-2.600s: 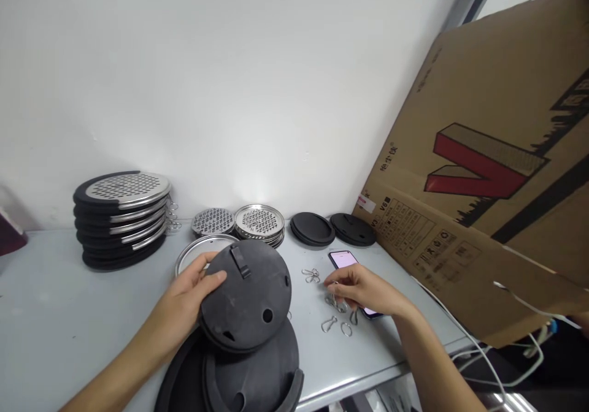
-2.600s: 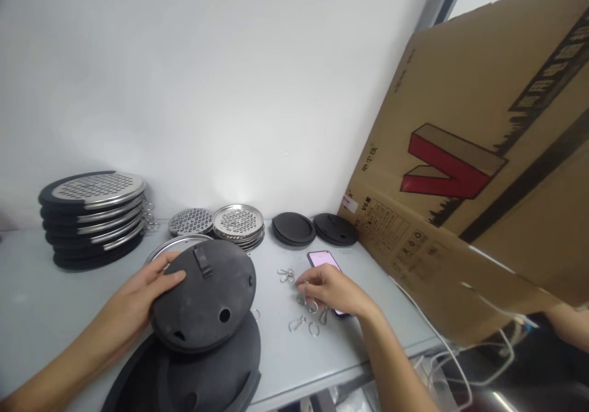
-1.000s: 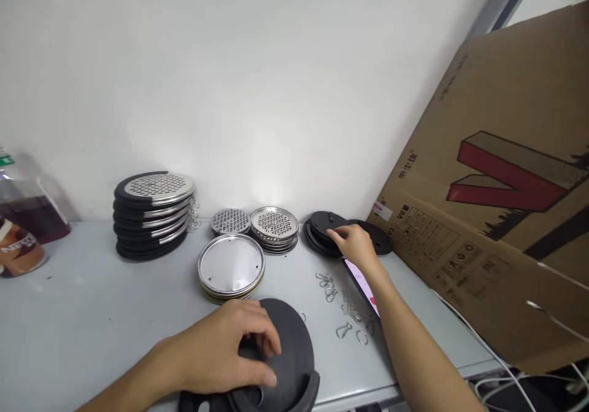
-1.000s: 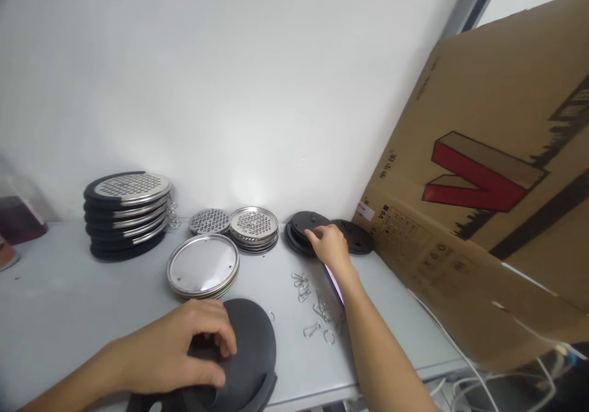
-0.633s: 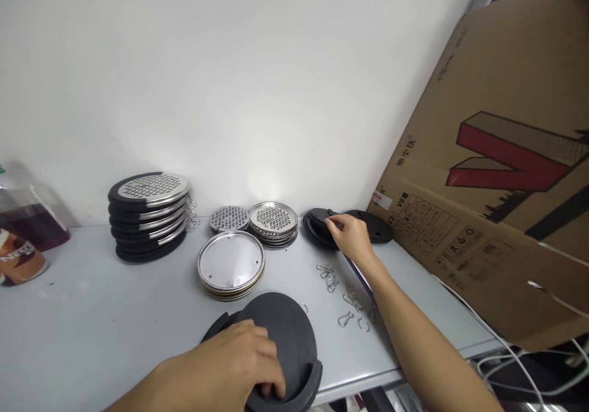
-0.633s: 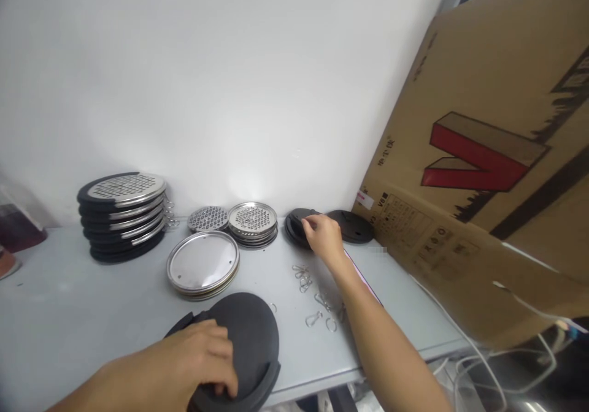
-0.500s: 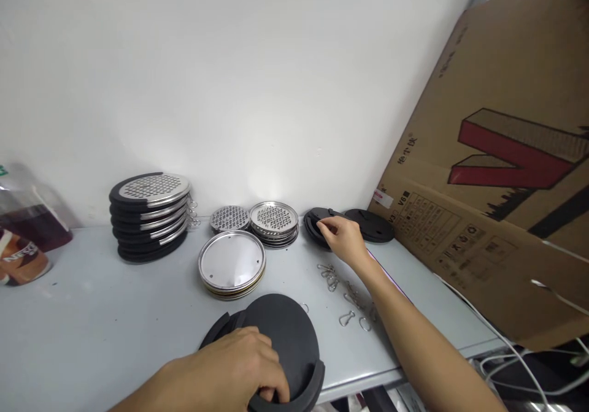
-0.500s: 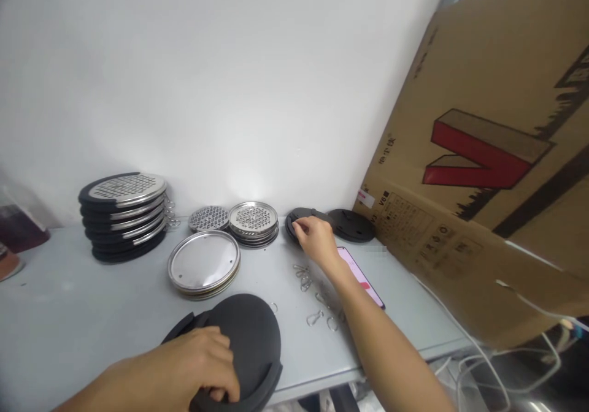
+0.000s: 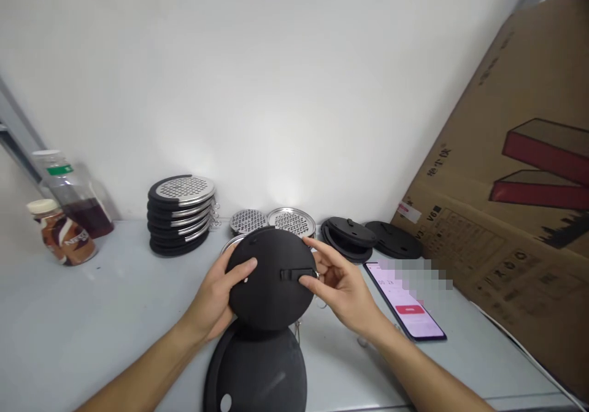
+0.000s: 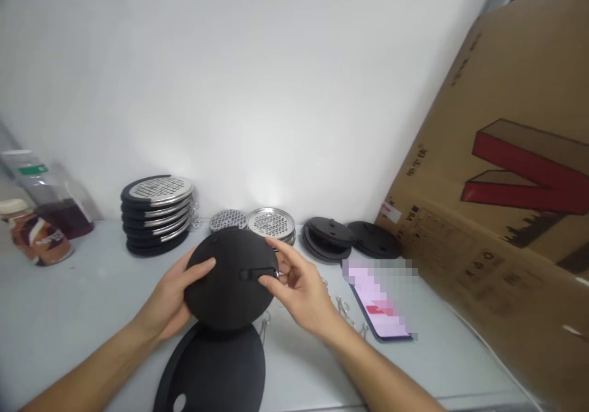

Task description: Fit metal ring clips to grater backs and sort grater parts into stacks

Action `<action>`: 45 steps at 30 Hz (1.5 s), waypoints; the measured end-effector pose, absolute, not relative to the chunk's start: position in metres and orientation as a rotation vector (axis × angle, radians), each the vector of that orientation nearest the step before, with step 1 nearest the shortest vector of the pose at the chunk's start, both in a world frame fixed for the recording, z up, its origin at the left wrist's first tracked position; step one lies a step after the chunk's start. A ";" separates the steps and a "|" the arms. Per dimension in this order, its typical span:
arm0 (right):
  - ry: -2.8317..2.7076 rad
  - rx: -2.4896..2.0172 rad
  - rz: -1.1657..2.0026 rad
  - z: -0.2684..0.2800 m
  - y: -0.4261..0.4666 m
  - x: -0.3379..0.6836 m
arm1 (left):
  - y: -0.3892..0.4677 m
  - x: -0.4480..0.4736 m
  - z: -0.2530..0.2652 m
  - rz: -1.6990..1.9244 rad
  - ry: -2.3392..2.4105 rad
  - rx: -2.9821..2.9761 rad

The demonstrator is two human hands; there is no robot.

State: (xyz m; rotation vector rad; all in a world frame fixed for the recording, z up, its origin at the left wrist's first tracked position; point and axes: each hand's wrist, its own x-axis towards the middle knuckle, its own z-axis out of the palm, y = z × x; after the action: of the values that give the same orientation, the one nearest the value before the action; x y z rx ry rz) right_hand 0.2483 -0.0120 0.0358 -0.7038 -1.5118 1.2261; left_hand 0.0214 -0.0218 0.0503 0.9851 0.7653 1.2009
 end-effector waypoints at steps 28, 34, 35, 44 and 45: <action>-2.122 -0.959 0.317 0.030 -0.012 0.256 | -0.013 0.003 0.060 0.682 0.855 1.421; -2.001 -0.978 0.161 0.029 -0.023 0.253 | -0.017 0.002 0.065 0.717 0.907 1.565; -1.993 -0.988 0.132 0.029 -0.024 0.252 | -0.018 0.002 0.066 0.716 0.923 1.601; -1.897 -1.048 0.088 0.033 -0.030 0.242 | -0.017 0.009 0.059 0.740 0.943 1.558; -1.855 -1.055 0.167 0.035 -0.030 0.242 | -0.017 0.011 0.059 0.769 0.942 1.540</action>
State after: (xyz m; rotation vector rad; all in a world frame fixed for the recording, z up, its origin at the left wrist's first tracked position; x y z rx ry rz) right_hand 0.2424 -0.0301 0.0354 -1.0546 -1.8555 0.1671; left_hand 0.0109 -0.0165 0.0589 1.5398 0.9419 0.7693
